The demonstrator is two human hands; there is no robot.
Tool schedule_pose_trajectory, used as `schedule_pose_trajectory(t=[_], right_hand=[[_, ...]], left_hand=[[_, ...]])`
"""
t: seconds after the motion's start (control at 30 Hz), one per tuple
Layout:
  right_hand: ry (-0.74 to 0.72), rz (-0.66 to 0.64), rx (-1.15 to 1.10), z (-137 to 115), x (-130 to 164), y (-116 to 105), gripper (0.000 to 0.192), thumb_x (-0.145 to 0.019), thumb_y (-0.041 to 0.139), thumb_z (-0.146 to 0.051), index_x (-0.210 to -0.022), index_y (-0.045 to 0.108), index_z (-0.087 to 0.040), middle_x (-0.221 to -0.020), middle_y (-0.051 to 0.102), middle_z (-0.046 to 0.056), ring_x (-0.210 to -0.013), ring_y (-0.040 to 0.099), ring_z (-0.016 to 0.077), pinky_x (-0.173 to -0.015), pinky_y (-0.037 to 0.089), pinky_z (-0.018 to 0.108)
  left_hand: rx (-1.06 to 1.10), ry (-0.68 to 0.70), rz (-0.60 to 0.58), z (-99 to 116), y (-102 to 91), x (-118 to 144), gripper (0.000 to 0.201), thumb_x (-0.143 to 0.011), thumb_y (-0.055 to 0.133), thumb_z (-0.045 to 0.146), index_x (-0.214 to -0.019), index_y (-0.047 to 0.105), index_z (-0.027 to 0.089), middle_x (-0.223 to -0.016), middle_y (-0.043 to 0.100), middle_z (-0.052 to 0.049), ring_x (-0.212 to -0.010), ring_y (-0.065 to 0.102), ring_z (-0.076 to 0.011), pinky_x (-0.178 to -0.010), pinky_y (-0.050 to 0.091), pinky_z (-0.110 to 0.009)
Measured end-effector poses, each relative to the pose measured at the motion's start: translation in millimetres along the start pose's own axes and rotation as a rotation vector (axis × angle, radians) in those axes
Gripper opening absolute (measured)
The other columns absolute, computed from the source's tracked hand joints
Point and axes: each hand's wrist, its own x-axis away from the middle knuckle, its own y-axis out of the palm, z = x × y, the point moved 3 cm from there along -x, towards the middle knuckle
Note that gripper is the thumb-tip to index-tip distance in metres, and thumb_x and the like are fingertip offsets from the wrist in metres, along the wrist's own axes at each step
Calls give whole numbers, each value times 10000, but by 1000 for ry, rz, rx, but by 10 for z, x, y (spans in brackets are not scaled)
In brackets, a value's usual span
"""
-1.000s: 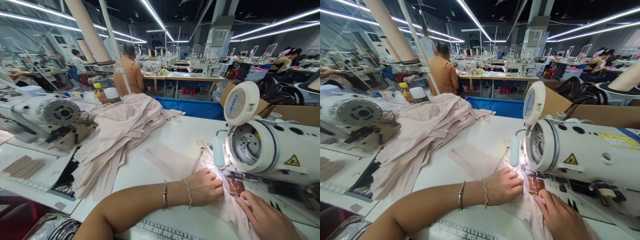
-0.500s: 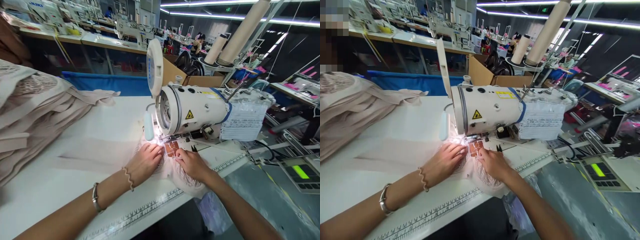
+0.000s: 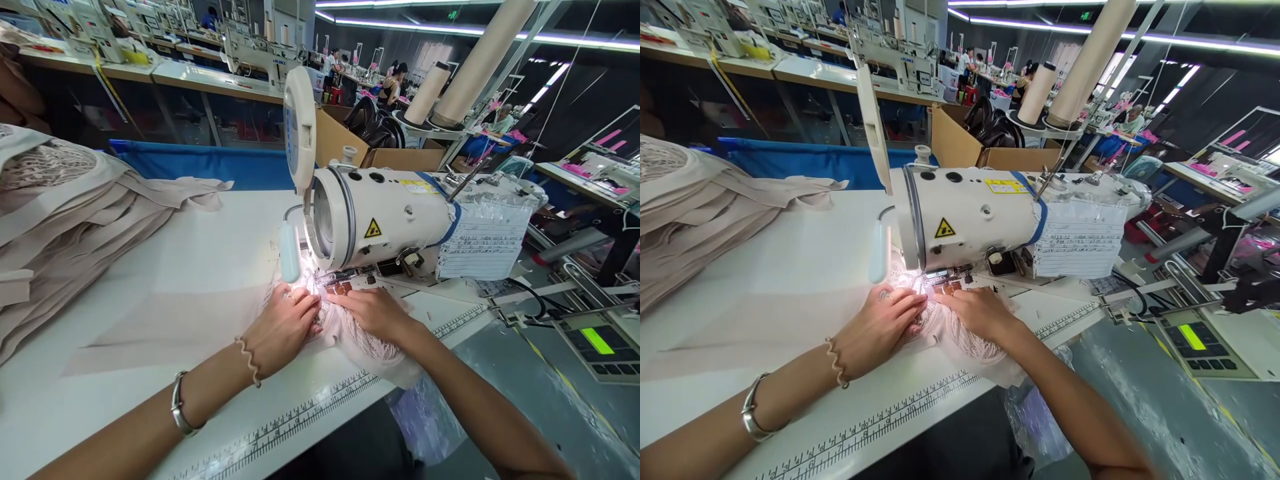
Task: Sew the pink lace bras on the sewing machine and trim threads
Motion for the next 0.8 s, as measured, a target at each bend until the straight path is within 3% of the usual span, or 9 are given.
schedule_pose_trajectory(t=[0.13, 0.33, 0.47, 0.6, 0.7, 0.8], right_hand=[[11, -27, -11, 10, -68, -16, 565, -933, 449, -96, -1426, 545, -355, -898, 727, 3, -792, 626, 168, -639, 367, 257], [25, -7, -69, 4, -134, -35, 530, -956, 438, -108, -1424, 531, -341, -1152, 726, 8, -993, 658, 190, -727, 427, 256], [45, 8, -35, 25, -130, -33, 395, -965, 420, -113, -1298, 598, -228, -1094, 730, 56, -876, 657, 194, -680, 413, 268], [-28, 142, 1, 96, -56, -49, 252, -979, 497, -239, -1178, 642, -185, -1038, 695, 83, -758, 604, 178, -633, 390, 269], [-196, 238, 3, 115, 1, -56, 297, -992, 469, -196, -1212, 664, -236, -899, 649, 45, -741, 565, 165, -642, 388, 256], [-241, 259, 43, 114, 8, -49, 414, -961, 438, -90, -1248, 668, -278, -861, 626, 32, -728, 540, 162, -630, 372, 253]], left_hand=[[16, -36, -58, -27, -56, -6, 329, -1039, 361, 296, -1184, 611, 139, -1059, 711, -116, -1000, 610, -299, -929, 331, -530], [-44, -32, -93, -62, -61, -10, 324, -1037, 372, 328, -1140, 621, 148, -1192, 678, -160, -1097, 585, -337, -941, 336, -556], [-41, -55, -51, -72, -14, -6, 312, -1034, 388, 289, -1145, 628, 122, -1238, 668, -160, -1181, 552, -358, -952, 326, -549], [-5, -43, -81, -50, -3, -7, 347, -1042, 309, 220, -1132, 618, 89, -1137, 693, -155, -1109, 583, -326, -955, 301, -553], [-3, -43, -137, -37, -26, -10, 351, -1045, 304, 264, -1183, 589, 111, -1091, 690, -139, -1063, 591, -315, -966, 288, -573], [-30, -55, -139, -40, -49, -11, 351, -1047, 297, 296, -1145, 597, 141, -1103, 680, -131, -1098, 575, -313, -1012, 261, -595]])
